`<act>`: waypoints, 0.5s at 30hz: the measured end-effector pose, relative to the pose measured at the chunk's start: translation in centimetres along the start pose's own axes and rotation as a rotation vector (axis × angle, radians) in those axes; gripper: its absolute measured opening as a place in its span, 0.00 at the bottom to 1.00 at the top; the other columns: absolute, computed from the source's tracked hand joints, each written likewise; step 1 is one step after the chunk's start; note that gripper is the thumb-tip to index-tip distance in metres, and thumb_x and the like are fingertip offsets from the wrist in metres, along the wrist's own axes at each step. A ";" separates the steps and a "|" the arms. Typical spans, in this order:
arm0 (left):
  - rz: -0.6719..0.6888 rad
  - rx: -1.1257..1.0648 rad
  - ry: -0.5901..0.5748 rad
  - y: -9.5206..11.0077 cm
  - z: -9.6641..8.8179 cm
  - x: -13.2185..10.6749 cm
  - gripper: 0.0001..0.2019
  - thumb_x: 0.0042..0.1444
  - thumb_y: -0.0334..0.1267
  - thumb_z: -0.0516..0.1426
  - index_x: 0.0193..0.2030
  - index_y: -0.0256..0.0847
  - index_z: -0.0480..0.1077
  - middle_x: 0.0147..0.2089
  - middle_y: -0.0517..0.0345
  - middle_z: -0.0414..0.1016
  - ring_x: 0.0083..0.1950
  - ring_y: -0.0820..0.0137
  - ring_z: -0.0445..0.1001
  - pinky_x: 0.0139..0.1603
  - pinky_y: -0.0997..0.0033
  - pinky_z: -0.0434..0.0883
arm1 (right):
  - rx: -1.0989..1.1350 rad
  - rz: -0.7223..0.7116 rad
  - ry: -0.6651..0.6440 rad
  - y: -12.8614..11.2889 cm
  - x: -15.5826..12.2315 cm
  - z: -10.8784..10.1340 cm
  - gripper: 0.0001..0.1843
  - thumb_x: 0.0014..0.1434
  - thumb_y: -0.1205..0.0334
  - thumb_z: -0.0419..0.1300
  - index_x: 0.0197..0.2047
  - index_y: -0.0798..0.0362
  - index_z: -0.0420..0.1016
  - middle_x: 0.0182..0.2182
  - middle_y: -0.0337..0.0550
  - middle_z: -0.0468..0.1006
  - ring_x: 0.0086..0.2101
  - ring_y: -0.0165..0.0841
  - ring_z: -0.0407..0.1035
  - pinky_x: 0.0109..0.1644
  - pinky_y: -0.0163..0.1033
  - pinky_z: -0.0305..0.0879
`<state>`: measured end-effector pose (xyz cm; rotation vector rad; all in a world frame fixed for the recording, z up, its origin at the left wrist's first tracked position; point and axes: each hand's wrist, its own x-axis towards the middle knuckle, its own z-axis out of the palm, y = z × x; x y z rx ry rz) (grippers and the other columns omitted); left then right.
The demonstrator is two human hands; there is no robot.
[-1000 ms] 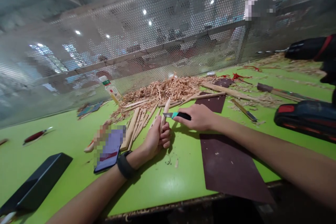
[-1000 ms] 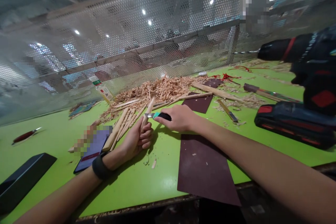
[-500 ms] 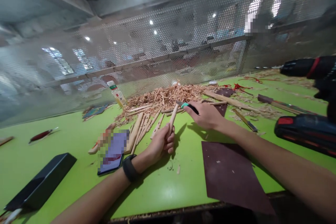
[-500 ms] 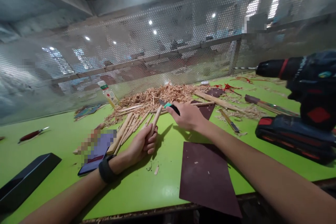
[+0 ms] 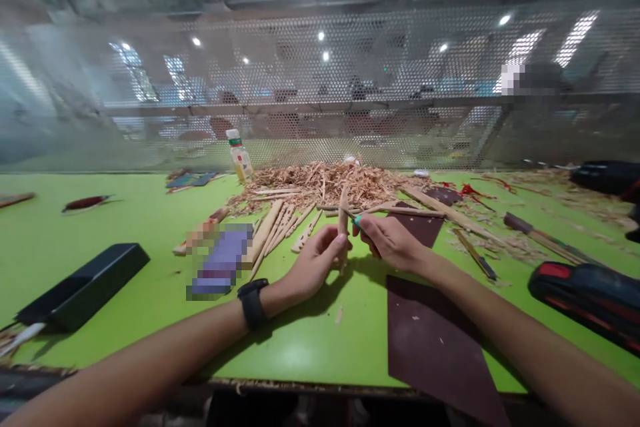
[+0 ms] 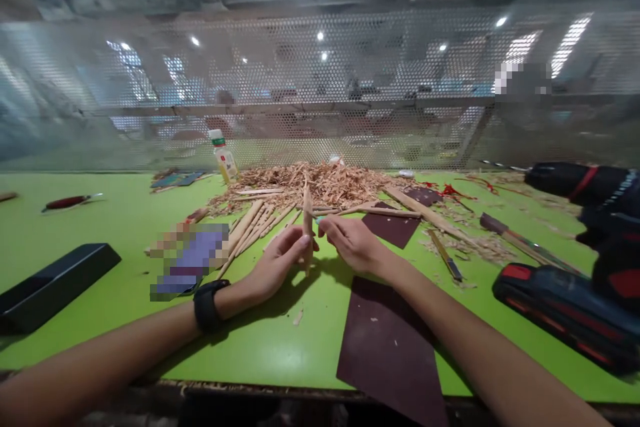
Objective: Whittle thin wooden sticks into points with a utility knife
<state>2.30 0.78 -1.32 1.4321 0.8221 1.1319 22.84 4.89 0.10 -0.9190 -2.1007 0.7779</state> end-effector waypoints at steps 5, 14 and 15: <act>0.052 -0.010 -0.040 -0.1 0.0 0.2 0.16 0.63 0.49 0.63 0.48 0.39 0.78 0.46 0.50 0.78 0.46 0.65 0.75 0.48 0.68 0.73 | 0.010 -0.016 0.104 -0.7 -0.1 0.4 0.23 0.64 0.36 0.62 0.42 0.50 0.72 0.31 0.37 0.72 0.31 0.33 0.65 0.37 0.38 0.62; 0.145 0.228 -0.071 0.9 -0.1 -0.3 0.12 0.68 0.45 0.58 0.47 0.40 0.79 0.42 0.53 0.78 0.44 0.64 0.73 0.46 0.71 0.70 | 0.118 -0.014 0.254 -1.5 -0.2 1.0 0.21 0.66 0.40 0.62 0.44 0.50 0.79 0.36 0.42 0.79 0.37 0.37 0.71 0.45 0.42 0.67; 0.139 0.221 -0.076 0.8 -0.1 -0.3 0.13 0.68 0.45 0.58 0.49 0.40 0.79 0.44 0.52 0.79 0.46 0.64 0.73 0.47 0.70 0.70 | 0.125 -0.015 0.248 -1.6 -0.2 1.0 0.21 0.66 0.40 0.62 0.45 0.50 0.79 0.35 0.42 0.79 0.36 0.37 0.71 0.44 0.42 0.67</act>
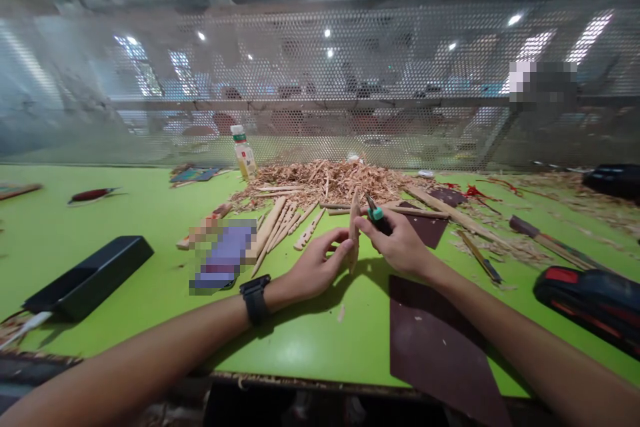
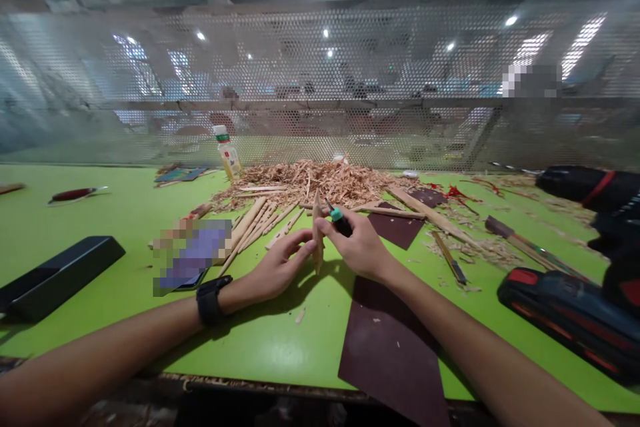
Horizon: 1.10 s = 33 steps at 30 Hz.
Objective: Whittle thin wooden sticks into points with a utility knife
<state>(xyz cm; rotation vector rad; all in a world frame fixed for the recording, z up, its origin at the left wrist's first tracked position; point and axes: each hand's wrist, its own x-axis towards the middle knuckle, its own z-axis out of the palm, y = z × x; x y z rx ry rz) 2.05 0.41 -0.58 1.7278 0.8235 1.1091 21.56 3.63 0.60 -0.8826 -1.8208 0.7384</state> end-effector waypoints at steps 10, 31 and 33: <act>-0.029 -0.090 0.002 -0.8 0.1 0.0 0.15 0.66 0.48 0.60 0.52 0.41 0.75 0.45 0.52 0.76 0.46 0.65 0.73 0.48 0.69 0.71 | 0.084 0.041 -0.036 -0.3 -0.2 0.1 0.23 0.67 0.37 0.60 0.40 0.50 0.76 0.21 0.32 0.62 0.24 0.31 0.58 0.29 0.38 0.58; -0.126 -0.108 -0.086 -0.3 -0.1 -0.5 0.15 0.68 0.54 0.56 0.46 0.43 0.65 0.30 0.64 0.66 0.26 0.74 0.64 0.26 0.76 0.66 | -0.105 -0.113 -0.037 -0.2 -0.1 -0.1 0.15 0.70 0.48 0.59 0.46 0.50 0.78 0.35 0.41 0.80 0.34 0.35 0.71 0.40 0.38 0.65; -0.151 -0.155 -0.073 -0.3 0.0 -0.5 0.16 0.68 0.54 0.57 0.49 0.44 0.63 0.28 0.67 0.63 0.23 0.76 0.60 0.22 0.77 0.61 | -0.215 -0.117 -0.058 0.0 -0.1 -0.3 0.15 0.68 0.49 0.61 0.50 0.50 0.78 0.38 0.42 0.82 0.35 0.36 0.73 0.40 0.39 0.65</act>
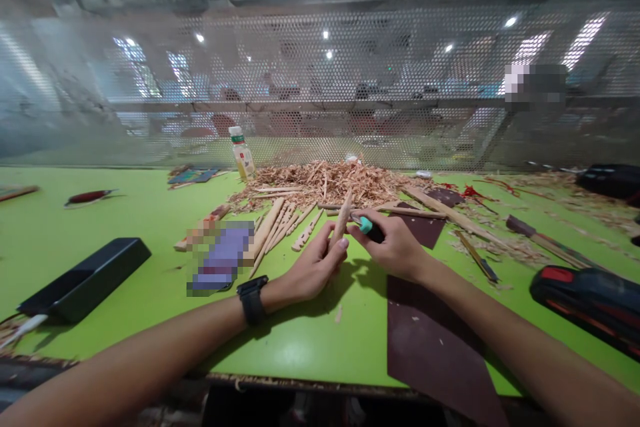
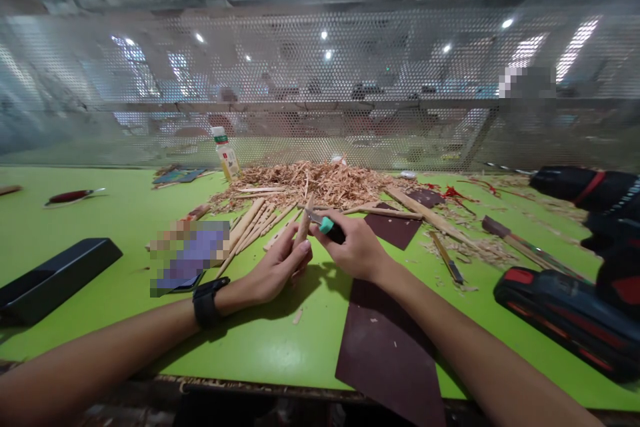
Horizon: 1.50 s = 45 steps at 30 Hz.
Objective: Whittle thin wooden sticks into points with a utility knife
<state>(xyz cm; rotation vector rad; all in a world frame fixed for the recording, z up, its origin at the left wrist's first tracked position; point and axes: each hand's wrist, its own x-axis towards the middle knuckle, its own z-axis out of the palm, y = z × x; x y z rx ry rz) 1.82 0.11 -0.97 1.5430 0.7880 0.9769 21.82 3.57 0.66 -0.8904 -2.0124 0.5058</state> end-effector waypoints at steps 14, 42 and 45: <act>-0.116 -0.146 0.063 -0.4 -0.6 0.9 0.20 0.71 0.60 0.46 0.39 0.45 0.59 0.25 0.68 0.59 0.18 0.77 0.50 0.16 0.78 0.52 | -0.251 0.097 -0.235 -0.2 -0.2 -0.7 0.22 0.75 0.46 0.46 0.49 0.52 0.73 0.35 0.47 0.81 0.33 0.40 0.73 0.38 0.41 0.61; -0.292 -0.120 0.207 -0.6 -0.4 1.6 0.17 0.73 0.50 0.45 0.34 0.43 0.58 0.24 0.70 0.53 0.18 0.79 0.48 0.18 0.80 0.48 | -0.567 0.160 -0.017 2.9 0.8 -2.1 0.27 0.72 0.41 0.50 0.56 0.48 0.81 0.46 0.49 0.86 0.40 0.43 0.79 0.37 0.41 0.66; -0.308 -0.202 0.204 -0.3 -0.5 1.7 0.17 0.71 0.51 0.47 0.34 0.44 0.57 0.24 0.69 0.54 0.18 0.79 0.48 0.17 0.79 0.47 | -0.491 0.128 -0.088 1.7 0.4 -1.2 0.26 0.72 0.40 0.50 0.55 0.48 0.80 0.45 0.47 0.86 0.41 0.43 0.79 0.38 0.40 0.65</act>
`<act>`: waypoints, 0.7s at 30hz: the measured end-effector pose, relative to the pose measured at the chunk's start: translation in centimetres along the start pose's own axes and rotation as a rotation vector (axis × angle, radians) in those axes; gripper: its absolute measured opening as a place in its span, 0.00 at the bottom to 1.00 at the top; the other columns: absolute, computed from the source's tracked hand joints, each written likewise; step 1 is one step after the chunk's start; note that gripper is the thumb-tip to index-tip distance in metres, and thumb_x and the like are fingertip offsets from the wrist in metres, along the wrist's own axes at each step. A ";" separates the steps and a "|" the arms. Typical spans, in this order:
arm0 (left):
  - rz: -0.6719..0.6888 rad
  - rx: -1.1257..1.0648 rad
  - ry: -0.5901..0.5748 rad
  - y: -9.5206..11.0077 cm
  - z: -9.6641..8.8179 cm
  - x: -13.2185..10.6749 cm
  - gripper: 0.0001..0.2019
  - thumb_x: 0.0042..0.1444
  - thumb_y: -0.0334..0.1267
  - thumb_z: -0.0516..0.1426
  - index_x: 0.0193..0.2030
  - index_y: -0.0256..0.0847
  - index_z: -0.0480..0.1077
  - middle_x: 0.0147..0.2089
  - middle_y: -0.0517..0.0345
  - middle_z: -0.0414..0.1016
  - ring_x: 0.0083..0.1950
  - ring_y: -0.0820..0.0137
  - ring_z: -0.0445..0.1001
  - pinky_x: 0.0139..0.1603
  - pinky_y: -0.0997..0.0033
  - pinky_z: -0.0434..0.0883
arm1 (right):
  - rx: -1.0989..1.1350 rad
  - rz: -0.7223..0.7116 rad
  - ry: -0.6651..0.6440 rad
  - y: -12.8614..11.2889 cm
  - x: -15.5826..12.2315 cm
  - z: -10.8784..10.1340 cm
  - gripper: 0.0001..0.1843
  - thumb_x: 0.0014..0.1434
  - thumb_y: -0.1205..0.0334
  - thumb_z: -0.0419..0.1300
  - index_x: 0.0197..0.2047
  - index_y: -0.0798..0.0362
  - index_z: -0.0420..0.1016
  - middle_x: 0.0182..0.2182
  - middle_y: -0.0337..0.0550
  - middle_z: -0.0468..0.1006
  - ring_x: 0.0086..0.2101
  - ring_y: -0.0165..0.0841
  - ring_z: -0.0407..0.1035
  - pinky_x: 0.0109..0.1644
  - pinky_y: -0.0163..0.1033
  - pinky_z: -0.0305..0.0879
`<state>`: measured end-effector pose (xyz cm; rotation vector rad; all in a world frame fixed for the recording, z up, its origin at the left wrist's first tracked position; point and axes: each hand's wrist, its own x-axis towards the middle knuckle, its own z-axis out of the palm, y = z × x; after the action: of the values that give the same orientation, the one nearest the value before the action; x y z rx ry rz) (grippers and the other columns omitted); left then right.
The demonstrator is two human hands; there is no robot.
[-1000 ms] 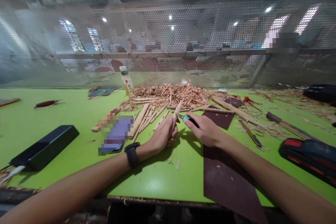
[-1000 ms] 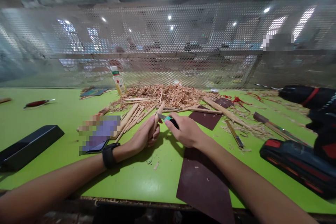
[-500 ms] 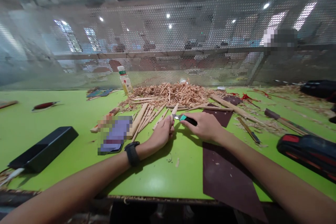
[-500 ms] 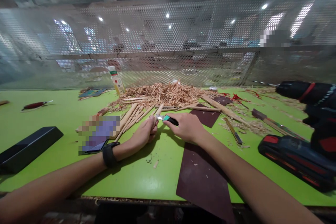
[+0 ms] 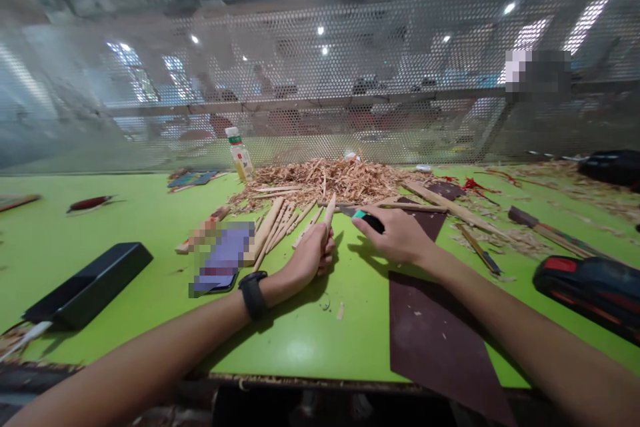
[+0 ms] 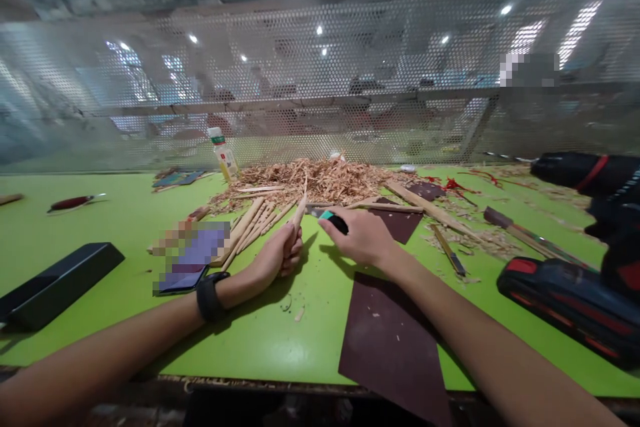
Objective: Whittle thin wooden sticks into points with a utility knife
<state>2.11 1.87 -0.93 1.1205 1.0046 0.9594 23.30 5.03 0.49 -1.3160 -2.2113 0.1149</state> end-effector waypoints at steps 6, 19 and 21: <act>0.089 -0.022 -0.018 -0.3 -0.3 0.0 0.23 0.64 0.62 0.56 0.35 0.44 0.58 0.25 0.68 0.61 0.17 0.81 0.50 0.17 0.80 0.46 | 0.033 -0.058 -0.126 -1.5 -0.6 0.8 0.24 0.73 0.42 0.50 0.52 0.47 0.80 0.41 0.45 0.86 0.38 0.42 0.78 0.36 0.40 0.61; 0.162 -0.005 -0.058 -0.4 -0.5 -0.1 0.18 0.63 0.55 0.60 0.47 0.48 0.59 0.25 0.70 0.62 0.17 0.79 0.51 0.16 0.80 0.47 | 0.095 -0.067 -0.107 -1.8 -0.7 0.5 0.24 0.72 0.41 0.50 0.51 0.47 0.80 0.40 0.45 0.86 0.36 0.40 0.78 0.35 0.39 0.60; 0.162 -0.005 -0.053 -0.4 -0.5 0.1 0.19 0.63 0.55 0.60 0.47 0.48 0.58 0.25 0.71 0.60 0.18 0.79 0.50 0.17 0.79 0.47 | 0.064 -0.056 -0.092 -1.7 -0.7 0.5 0.24 0.72 0.41 0.51 0.50 0.47 0.81 0.40 0.44 0.86 0.37 0.41 0.78 0.35 0.39 0.60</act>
<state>1.67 2.01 -1.37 1.2311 0.8779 1.0547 22.01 3.70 0.36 -1.2362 -2.2994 0.2282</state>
